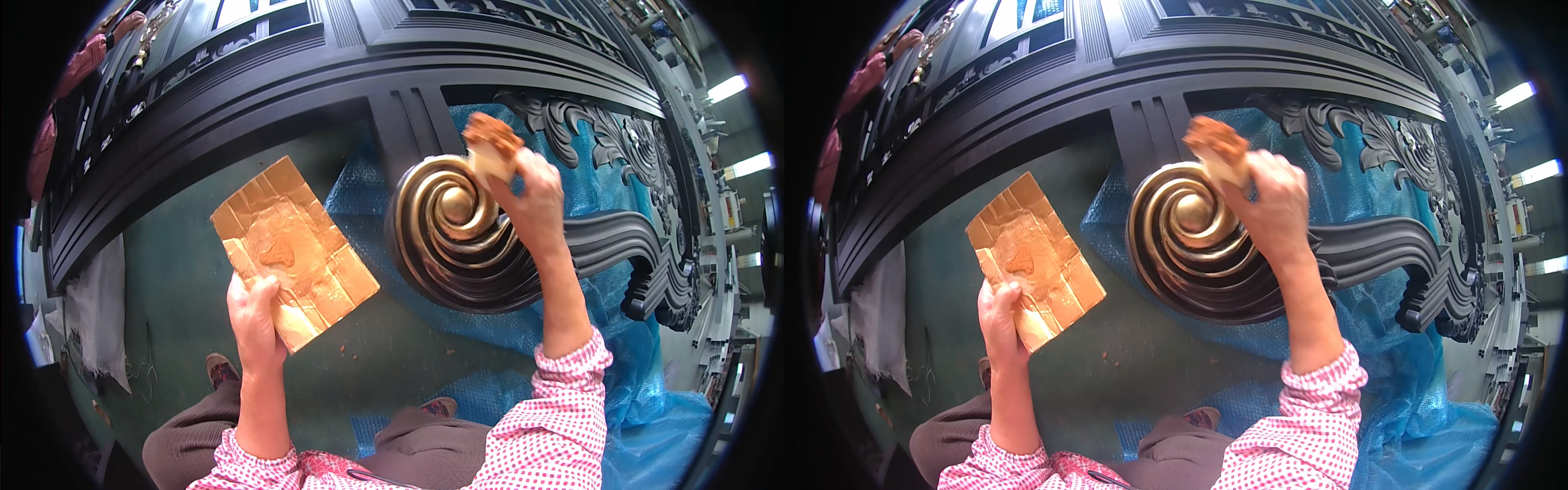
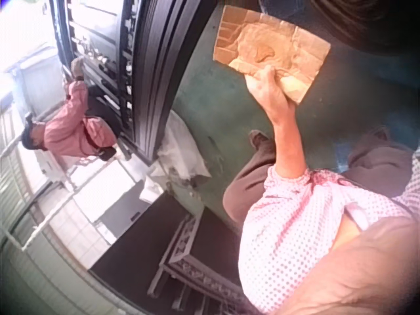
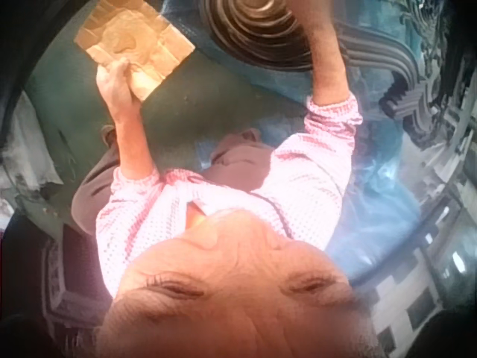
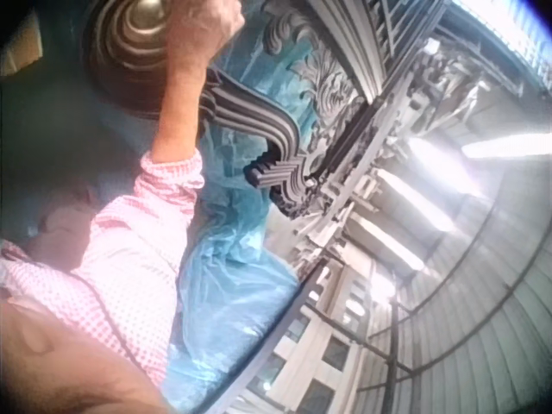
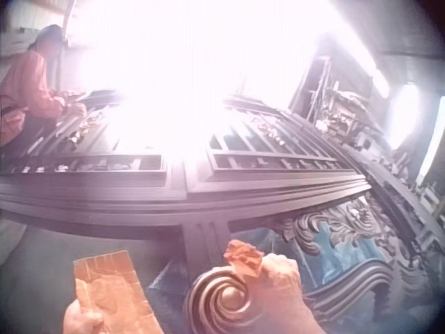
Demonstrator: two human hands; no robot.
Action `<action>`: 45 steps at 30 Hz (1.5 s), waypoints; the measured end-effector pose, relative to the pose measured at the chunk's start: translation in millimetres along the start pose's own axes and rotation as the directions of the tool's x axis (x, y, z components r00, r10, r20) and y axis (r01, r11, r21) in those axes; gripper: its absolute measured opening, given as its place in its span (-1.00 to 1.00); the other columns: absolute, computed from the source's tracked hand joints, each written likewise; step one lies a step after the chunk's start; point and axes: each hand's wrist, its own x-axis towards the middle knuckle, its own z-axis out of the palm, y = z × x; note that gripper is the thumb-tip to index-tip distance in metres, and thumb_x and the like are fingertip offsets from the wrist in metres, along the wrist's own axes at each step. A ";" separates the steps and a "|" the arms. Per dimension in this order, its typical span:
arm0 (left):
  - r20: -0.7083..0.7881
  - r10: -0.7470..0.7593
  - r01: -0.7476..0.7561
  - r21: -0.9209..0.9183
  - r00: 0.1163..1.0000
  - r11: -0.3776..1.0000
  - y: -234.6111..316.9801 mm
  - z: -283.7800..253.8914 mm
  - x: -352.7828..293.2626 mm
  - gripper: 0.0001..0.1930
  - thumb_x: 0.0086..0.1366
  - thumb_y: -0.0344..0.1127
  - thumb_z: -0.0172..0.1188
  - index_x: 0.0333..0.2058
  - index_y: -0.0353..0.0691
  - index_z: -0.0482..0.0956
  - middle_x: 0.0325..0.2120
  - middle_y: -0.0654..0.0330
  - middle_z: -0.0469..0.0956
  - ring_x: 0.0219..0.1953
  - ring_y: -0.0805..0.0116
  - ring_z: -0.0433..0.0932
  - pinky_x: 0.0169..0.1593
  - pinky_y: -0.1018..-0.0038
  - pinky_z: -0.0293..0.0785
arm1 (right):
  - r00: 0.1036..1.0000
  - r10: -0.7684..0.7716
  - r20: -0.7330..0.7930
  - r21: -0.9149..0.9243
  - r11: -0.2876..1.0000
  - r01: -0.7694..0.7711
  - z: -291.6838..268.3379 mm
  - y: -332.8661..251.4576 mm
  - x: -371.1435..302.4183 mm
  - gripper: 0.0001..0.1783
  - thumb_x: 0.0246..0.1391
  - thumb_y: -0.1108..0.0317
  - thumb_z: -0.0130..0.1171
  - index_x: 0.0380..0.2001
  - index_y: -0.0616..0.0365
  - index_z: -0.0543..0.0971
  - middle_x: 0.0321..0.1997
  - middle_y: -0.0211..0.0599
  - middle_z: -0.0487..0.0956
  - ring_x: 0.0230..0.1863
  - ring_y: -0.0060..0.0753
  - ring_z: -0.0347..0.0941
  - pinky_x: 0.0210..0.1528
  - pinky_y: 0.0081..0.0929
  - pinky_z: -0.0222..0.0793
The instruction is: The person applies gold leaf to the ornate scrollwork of a black metal gate using a sponge and a gold leaf sheet. They repeatedly dab the sponge onto the sheet to pick up gold leaf and then rub it onto the gate's decorative elements.
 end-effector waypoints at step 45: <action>0.085 -0.033 0.034 -0.008 0.996 0.999 11.5 18.6 -12.2 -0.56 0.16 -0.47 -0.05 0.04 -0.45 0.22 -0.14 0.00 0.46 -0.18 0.22 0.57 -0.09 0.30 0.58 | 0.998 0.021 0.053 0.052 0.998 -0.024 -30.2 -13.6 -51.8 -0.73 -0.14 0.20 0.32 -0.47 0.07 0.45 -0.45 -0.32 0.40 -0.32 -0.21 0.35 -0.25 -0.30 0.18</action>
